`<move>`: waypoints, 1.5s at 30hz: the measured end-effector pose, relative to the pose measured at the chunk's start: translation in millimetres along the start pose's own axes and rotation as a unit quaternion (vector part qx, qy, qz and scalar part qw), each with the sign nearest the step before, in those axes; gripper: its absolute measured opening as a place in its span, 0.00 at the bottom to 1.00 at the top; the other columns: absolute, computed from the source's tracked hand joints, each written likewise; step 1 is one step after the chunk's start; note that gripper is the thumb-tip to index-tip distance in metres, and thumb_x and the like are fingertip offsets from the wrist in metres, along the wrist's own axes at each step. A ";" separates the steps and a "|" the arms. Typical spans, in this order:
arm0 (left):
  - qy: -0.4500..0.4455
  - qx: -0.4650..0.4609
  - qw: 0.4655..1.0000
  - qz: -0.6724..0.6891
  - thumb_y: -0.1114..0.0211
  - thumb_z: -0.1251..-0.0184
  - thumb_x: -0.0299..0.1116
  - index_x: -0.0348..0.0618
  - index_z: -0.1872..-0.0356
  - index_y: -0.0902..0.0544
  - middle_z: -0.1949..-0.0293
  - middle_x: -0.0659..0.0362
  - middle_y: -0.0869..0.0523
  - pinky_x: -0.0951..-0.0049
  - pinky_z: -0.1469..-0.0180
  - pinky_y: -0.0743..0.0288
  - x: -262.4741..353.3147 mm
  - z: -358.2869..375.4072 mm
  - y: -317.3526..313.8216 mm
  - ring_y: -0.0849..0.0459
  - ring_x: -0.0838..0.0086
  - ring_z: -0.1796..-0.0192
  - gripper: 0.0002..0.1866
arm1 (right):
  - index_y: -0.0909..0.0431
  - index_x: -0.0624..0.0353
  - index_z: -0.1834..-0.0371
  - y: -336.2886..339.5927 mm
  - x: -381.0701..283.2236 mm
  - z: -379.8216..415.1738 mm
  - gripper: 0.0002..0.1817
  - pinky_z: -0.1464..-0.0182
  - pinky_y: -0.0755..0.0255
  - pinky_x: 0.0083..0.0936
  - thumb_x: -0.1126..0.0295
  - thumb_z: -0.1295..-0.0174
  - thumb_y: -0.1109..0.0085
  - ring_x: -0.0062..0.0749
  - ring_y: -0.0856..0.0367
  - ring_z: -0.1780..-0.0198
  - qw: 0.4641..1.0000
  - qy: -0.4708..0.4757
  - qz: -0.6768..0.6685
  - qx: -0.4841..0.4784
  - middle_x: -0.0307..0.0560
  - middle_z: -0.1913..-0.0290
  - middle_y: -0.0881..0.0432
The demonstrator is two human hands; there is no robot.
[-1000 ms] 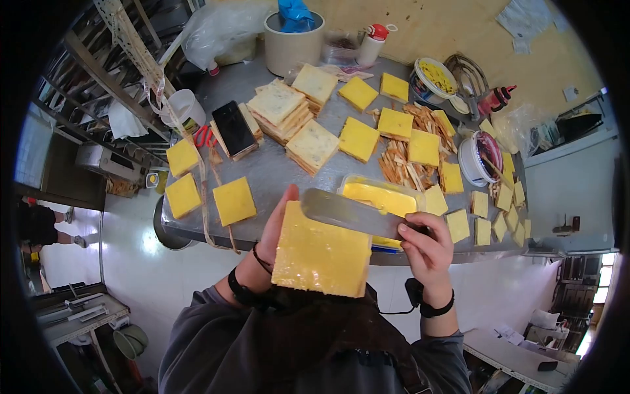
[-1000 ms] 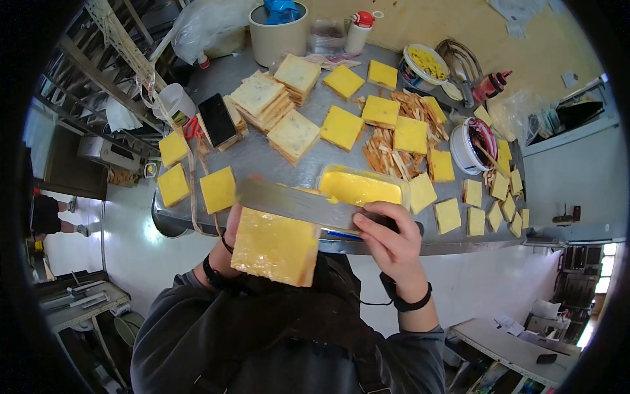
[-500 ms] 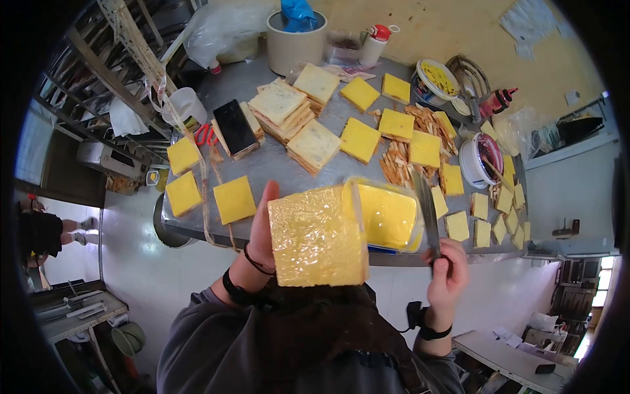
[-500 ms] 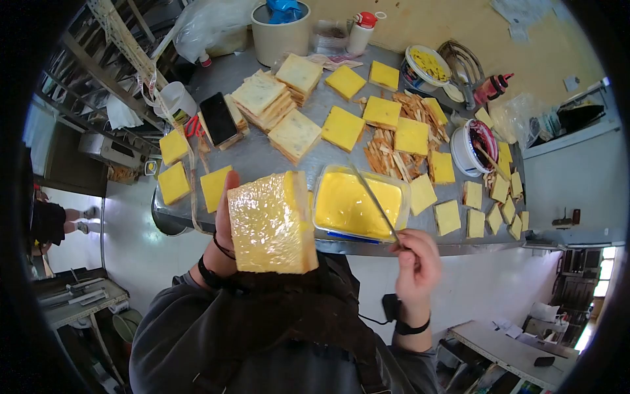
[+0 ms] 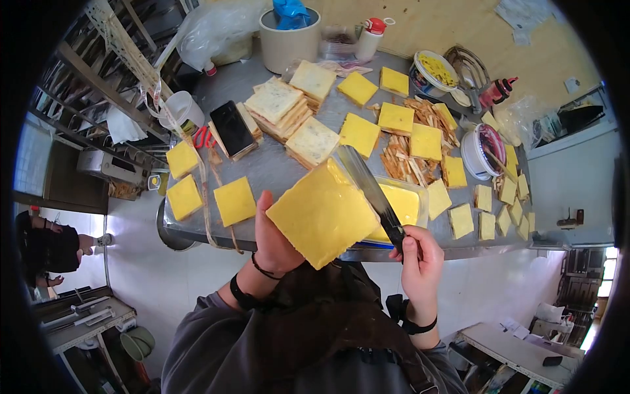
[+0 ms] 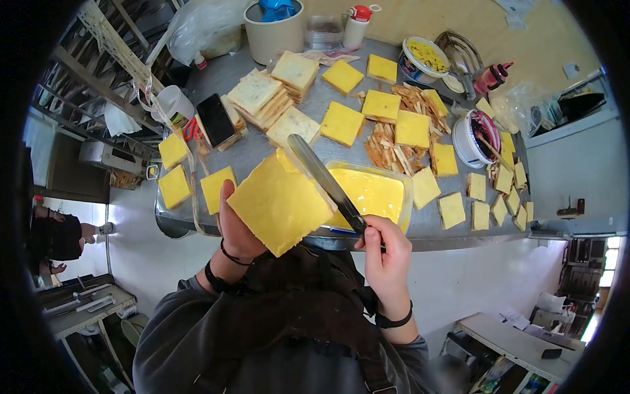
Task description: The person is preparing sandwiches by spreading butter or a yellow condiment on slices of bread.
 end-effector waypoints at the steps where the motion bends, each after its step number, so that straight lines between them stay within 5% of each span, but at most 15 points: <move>1: -0.003 0.011 1.000 -0.012 0.63 0.33 0.70 0.44 0.28 0.38 0.29 0.49 0.34 0.45 0.30 0.43 0.9 -0.9 -0.8 0.34 0.49 0.30 0.44 | 0.24 0.68 0.54 -0.3 0.4 -0.9 0.09 0.72 0.29 0.16 0.74 0.29 0.50 0.21 0.21 0.73 1.000 0.006 0.006 -0.002 0.43 0.70 0.20; 26: -0.004 0.053 0.999 0.006 0.64 0.31 0.67 0.44 0.28 0.38 0.30 0.49 0.32 0.45 0.30 0.43 10.2 -10.3 2.4 0.32 0.48 0.31 0.42 | 0.22 0.70 0.60 23.6 8.4 1.9 0.07 0.71 0.29 0.20 0.78 0.33 0.50 0.26 0.21 0.76 0.997 0.019 0.062 -0.036 0.47 0.72 0.22; 33: -0.019 0.091 0.995 -0.046 0.67 0.31 0.66 0.43 0.29 0.37 0.30 0.50 0.33 0.49 0.28 0.44 8.4 -14.6 3.5 0.34 0.51 0.30 0.41 | 0.23 0.67 0.58 52.3 -3.0 3.1 0.09 0.61 0.27 0.21 0.71 0.32 0.46 0.30 0.21 0.63 0.995 0.079 -0.048 0.042 0.52 0.56 0.23; 37: -0.013 0.055 0.998 -0.012 0.64 0.30 0.65 0.44 0.28 0.39 0.28 0.50 0.36 0.46 0.27 0.49 1.8 -17.5 4.5 0.37 0.52 0.28 0.40 | 0.21 0.66 0.56 33.2 -22.1 0.7 0.08 0.56 0.26 0.25 0.74 0.35 0.44 0.35 0.21 0.58 0.978 0.130 0.160 0.017 0.52 0.56 0.23; 45: 0.008 0.058 0.998 -0.034 0.59 0.31 0.63 0.45 0.27 0.40 0.28 0.51 0.36 0.49 0.26 0.49 -6.7 -15.9 3.2 0.37 0.53 0.27 0.40 | 0.20 0.66 0.56 4.3 -24.3 -14.1 0.09 0.55 0.25 0.28 0.79 0.39 0.42 0.39 0.20 0.57 0.965 0.160 0.206 0.032 0.51 0.56 0.23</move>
Point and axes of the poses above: each hand's wrist, its own z-axis away from the middle knuckle, its own y-axis out of the back of the hand, x = y × z, the point moved 8 cm from there along -z, towards the middle knuckle
